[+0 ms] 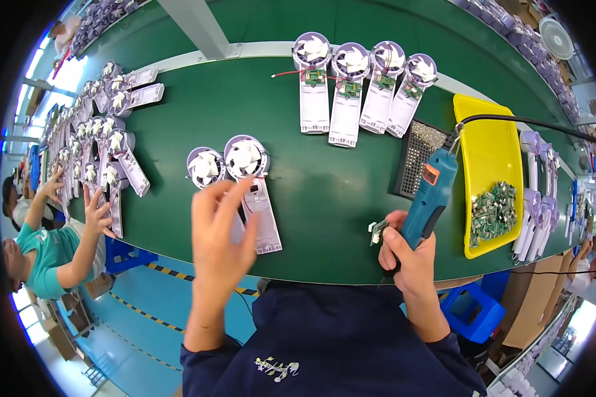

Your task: The person assembles portable fans by placing circuit boards into the fan housings and screwing them in with an electric screwdriver.

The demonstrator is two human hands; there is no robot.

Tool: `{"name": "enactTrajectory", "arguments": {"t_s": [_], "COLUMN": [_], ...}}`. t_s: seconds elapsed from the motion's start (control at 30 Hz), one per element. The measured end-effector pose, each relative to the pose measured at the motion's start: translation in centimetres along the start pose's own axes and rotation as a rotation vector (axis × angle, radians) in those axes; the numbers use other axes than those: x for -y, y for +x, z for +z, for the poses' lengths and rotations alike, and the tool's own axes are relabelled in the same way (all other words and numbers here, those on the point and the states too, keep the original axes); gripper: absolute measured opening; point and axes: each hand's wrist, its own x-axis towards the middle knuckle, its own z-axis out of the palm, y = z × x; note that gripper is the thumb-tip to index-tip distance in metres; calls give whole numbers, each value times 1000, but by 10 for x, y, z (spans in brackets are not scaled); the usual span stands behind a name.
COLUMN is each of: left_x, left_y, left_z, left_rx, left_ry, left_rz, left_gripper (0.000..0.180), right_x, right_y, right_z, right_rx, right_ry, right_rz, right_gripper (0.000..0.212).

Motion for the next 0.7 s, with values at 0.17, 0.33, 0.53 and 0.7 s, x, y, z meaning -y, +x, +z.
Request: {"name": "enactTrajectory", "arguments": {"t_s": [0.17, 0.33, 0.53, 0.7], "left_x": [2, 21, 7, 8], "left_y": [3, 5, 27, 21], "left_z": [-20, -8, 8, 24], "left_rx": [271, 186, 137, 221], "left_ry": [104, 176, -75, -134], "left_rz": [-33, 134, 28, 39], "left_gripper": [49, 24, 11, 12], "right_x": [6, 3, 3, 4], "right_y": [2, -1, -1, -5], "right_z": [5, 1, 2, -2], "right_rx": [65, 69, 78, 136], "right_ry": [122, 132, 120, 110], "right_rz": [25, 55, 74, 95], "right_gripper": [19, 20, 19, 18]}}
